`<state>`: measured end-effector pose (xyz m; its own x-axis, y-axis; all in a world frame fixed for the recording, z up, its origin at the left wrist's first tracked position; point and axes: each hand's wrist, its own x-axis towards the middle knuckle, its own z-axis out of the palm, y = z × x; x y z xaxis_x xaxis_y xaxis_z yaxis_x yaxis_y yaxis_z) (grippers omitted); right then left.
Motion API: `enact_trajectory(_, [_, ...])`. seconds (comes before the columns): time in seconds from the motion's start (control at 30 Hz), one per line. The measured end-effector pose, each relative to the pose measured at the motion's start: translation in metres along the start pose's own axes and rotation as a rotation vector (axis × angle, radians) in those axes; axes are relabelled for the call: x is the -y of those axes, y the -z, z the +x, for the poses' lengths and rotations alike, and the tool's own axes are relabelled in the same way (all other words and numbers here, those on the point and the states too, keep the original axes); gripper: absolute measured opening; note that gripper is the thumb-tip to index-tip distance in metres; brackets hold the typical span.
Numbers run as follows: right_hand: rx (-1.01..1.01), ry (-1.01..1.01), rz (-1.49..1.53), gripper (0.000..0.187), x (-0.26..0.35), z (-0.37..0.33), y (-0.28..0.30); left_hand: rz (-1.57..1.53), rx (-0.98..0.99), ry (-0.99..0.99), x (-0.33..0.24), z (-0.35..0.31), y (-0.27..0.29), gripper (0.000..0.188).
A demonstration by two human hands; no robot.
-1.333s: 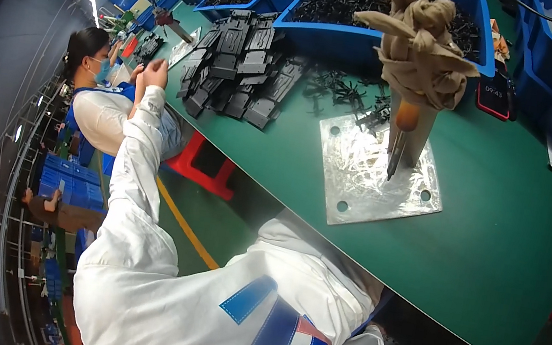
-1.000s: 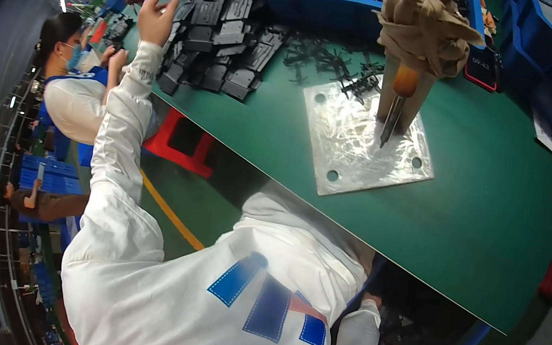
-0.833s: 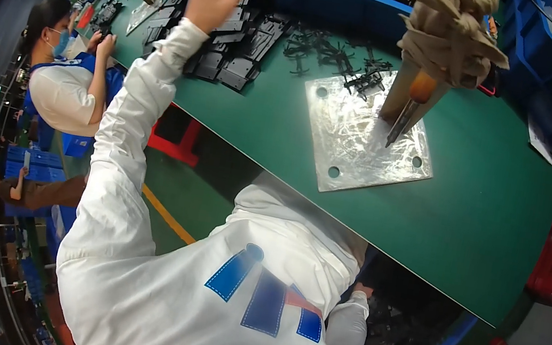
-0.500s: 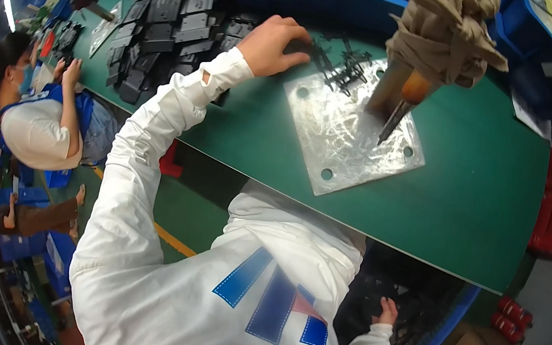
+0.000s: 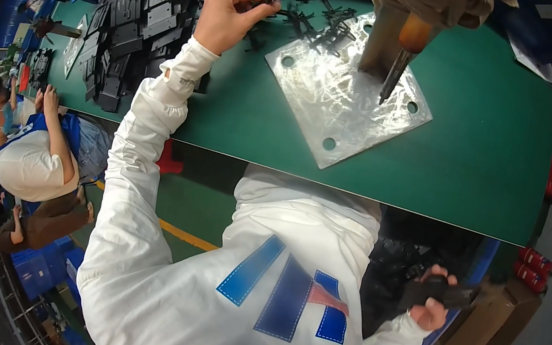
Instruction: Assembling plastic components onto a toy car chassis using an automated screwdriver.
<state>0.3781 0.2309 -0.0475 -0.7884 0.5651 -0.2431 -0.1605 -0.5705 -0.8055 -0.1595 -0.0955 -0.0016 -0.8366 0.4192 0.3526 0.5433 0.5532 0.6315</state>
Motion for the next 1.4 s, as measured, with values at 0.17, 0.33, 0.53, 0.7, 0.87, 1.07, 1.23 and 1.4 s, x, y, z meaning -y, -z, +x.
enact_trajectory(0.17, [0.258,-0.056,-0.032,0.060,-0.015,0.052,-0.091,-0.173,0.066,-0.066,-0.023,-0.023,0.006,0.025])
enact_trajectory(0.33, [0.299,-0.273,-0.140,0.069,-0.032,0.064,-0.157,0.273,0.092,-0.251,-0.043,-0.097,0.005,0.024])
enact_trajectory(0.53, [0.427,-0.391,-0.044,0.070,-0.052,0.076,-0.180,0.152,0.181,-0.094,-0.050,-0.120,0.008,0.038])
enact_trajectory(0.7, [0.390,-0.631,0.057,0.094,-0.069,0.071,-0.183,0.135,0.239,-0.177,-0.053,-0.123,0.022,0.040])
enact_trajectory(0.87, [0.349,-0.558,0.001,0.047,-0.074,0.074,-0.200,0.151,0.258,-0.215,-0.041,-0.125,0.017,0.030])
enact_trajectory(1.07, [0.424,-0.501,0.062,0.055,-0.077,0.077,-0.221,-0.766,0.315,0.255,-0.058,-0.131,0.024,0.022])
enact_trajectory(1.23, [0.471,-0.440,-0.006,0.060,-0.080,0.080,-0.237,-0.821,0.350,0.211,-0.069,-0.135,0.029,0.024])
enact_trajectory(1.4, [0.483,-0.440,-0.041,0.063,-0.078,0.082,-0.237,-0.128,0.337,-0.106,-0.059,-0.126,0.028,0.032])
